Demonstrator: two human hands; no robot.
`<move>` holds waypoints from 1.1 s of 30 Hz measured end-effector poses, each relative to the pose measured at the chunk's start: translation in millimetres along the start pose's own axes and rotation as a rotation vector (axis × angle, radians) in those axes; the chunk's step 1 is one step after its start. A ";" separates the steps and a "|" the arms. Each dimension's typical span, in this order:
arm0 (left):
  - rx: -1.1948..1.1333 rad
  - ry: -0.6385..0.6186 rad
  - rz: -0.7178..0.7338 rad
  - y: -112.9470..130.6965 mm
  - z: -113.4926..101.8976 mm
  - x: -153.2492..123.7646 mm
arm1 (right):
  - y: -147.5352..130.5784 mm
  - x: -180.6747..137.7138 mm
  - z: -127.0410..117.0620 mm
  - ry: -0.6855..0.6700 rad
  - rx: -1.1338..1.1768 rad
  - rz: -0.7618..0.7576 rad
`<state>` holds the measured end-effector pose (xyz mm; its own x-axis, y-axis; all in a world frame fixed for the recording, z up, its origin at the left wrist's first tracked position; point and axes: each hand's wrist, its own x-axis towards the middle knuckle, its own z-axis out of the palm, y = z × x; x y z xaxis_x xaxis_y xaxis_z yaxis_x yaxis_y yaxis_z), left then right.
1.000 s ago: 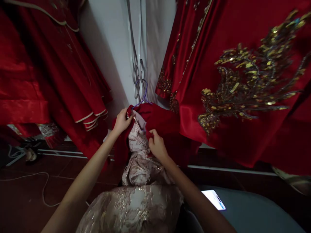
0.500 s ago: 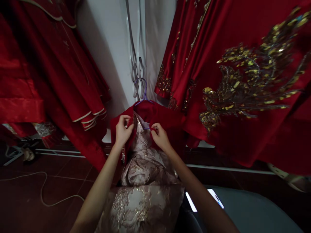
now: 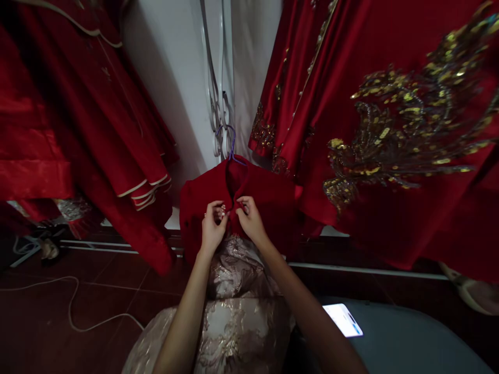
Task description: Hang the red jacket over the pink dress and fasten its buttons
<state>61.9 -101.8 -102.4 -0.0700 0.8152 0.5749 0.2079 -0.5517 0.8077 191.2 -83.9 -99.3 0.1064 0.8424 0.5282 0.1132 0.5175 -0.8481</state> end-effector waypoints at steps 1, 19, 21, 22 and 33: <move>-0.046 0.044 -0.021 -0.5 2.3 -0.8 | -1.5 -1.2 -0.3 -0.015 -0.003 -0.001; -0.163 -0.141 -0.077 -5.4 -10.7 13.8 | -24.7 -9.2 -8.1 -0.171 -0.147 0.025; -0.106 -0.185 -0.040 -2.1 -14.6 15.4 | -26.2 -8.9 -6.8 -0.149 -0.186 -0.002; -0.073 -0.209 -0.020 0.2 -16.6 15.7 | -27.0 -9.0 -6.2 -0.132 -0.203 -0.014; 0.215 -0.347 0.118 18.3 -26.5 21.2 | -33.4 -19.4 0.8 0.041 -0.281 -0.146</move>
<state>38.4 -99.2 -72.0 0.2915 0.7801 0.5536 0.3958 -0.6253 0.6726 184.6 -117.4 -81.3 0.1076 0.7524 0.6498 0.3978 0.5664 -0.7217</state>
